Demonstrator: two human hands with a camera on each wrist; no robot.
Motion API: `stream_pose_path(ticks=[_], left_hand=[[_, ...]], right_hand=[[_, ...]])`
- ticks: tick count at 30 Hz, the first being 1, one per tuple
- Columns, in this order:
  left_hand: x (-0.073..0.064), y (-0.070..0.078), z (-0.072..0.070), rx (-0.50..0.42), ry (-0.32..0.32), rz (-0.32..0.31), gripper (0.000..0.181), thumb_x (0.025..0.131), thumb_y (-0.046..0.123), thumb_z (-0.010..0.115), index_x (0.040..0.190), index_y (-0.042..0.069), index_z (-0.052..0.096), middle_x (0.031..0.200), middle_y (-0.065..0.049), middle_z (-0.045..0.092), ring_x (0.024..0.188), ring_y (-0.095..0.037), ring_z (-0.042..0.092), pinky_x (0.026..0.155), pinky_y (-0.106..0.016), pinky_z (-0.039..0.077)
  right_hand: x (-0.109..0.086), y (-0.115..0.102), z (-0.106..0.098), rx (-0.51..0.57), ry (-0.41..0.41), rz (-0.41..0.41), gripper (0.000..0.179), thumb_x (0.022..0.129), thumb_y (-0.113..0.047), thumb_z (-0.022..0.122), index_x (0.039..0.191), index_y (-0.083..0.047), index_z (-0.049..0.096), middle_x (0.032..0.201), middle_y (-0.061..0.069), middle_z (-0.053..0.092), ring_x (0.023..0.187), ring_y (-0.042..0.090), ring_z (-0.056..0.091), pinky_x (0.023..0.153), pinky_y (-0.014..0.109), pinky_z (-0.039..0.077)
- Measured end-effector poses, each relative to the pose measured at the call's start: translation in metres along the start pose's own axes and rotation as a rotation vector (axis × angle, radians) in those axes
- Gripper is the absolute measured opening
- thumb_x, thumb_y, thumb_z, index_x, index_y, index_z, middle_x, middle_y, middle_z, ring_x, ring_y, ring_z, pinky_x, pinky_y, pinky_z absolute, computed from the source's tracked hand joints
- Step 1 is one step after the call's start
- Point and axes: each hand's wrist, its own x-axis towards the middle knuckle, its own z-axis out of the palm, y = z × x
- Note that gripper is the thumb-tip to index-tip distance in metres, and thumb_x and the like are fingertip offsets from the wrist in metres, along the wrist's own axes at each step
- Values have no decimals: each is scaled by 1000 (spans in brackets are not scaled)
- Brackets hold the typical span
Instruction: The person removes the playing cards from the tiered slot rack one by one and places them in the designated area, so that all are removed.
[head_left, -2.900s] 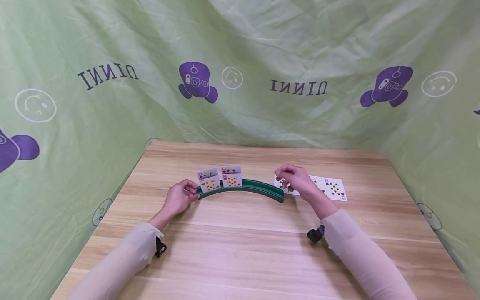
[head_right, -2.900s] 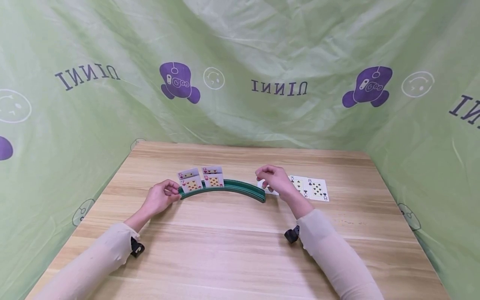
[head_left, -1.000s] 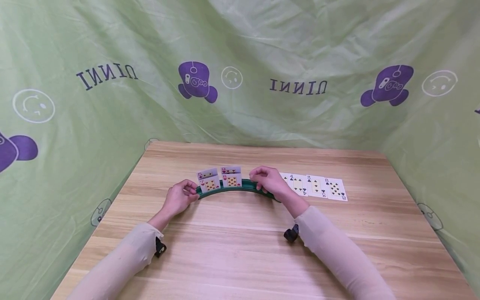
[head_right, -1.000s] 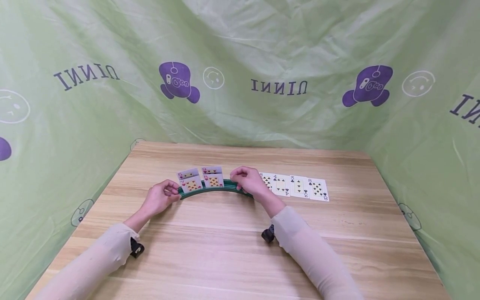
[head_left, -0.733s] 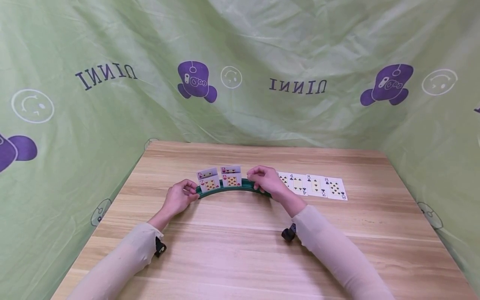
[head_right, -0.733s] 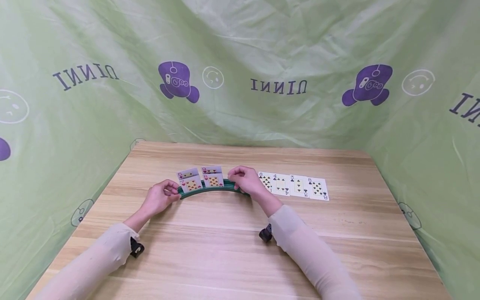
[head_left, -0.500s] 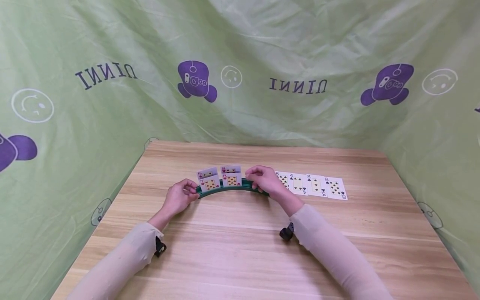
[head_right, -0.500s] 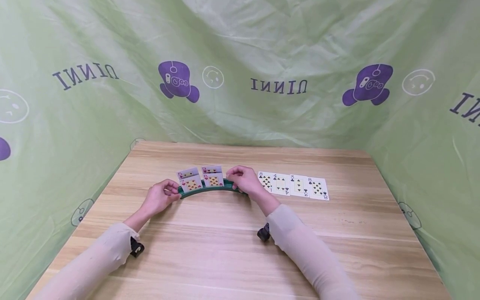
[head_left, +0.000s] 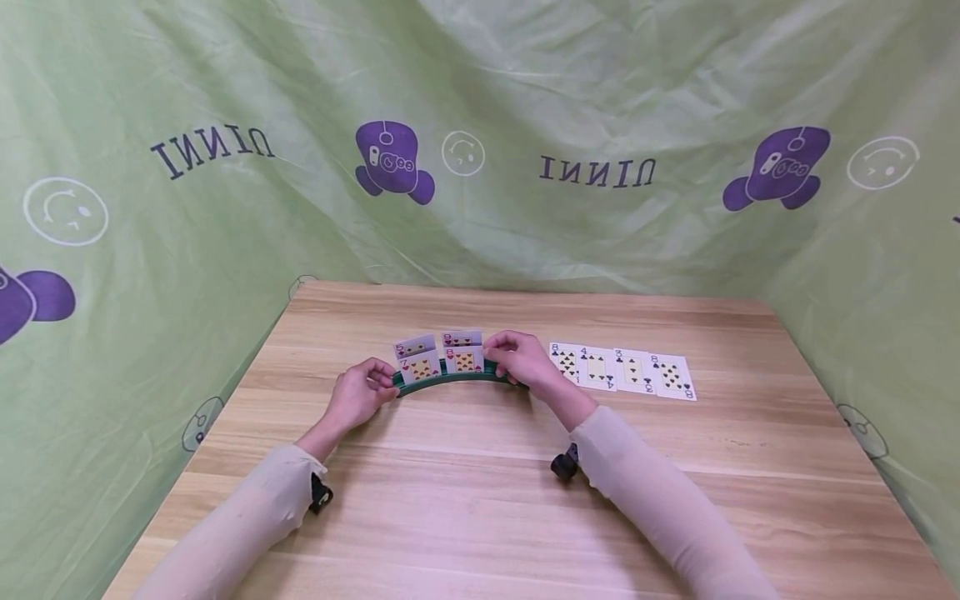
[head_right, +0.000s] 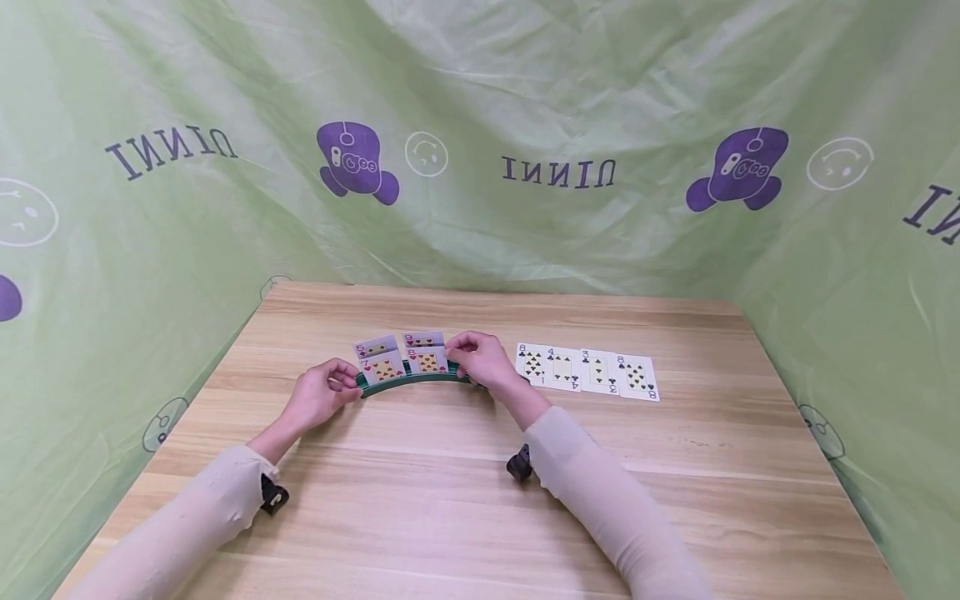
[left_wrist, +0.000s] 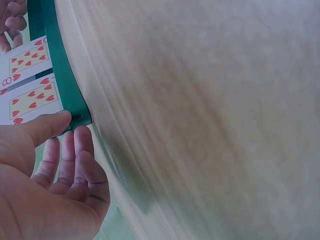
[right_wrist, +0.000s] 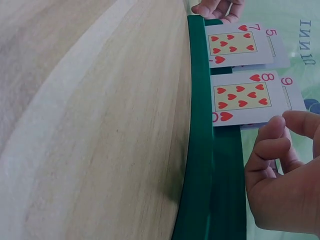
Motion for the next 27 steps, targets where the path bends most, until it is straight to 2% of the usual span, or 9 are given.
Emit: stream_pose_path(ticks=[3, 9, 27], left_hand=[[0, 0, 0, 1, 1, 1, 26, 85, 3, 75, 109, 5, 64, 100, -12, 68, 87, -21, 67, 78, -32, 57], [0, 0, 0, 2, 6, 4, 26, 85, 4, 75, 108, 5, 64, 100, -12, 68, 88, -21, 68, 80, -34, 57], [0, -1, 1, 1, 4, -5, 26, 85, 5, 75, 108, 6, 64, 100, -11, 68, 89, -21, 68, 80, -33, 57]], right_hand=[[0, -1, 2, 1, 0, 2, 16, 95, -16, 65, 109, -8, 67, 111, 19, 68, 66, 12, 55, 50, 21, 39], [0, -2, 3, -12, 5, 4, 13, 95, -15, 65, 106, -9, 68, 107, 9, 68, 66, 12, 56, 49, 22, 38], [1, -1, 2, -36, -8, -36, 13, 94, -16, 68, 105, -10, 67, 105, 8, 66, 67, 12, 58, 48, 21, 40]])
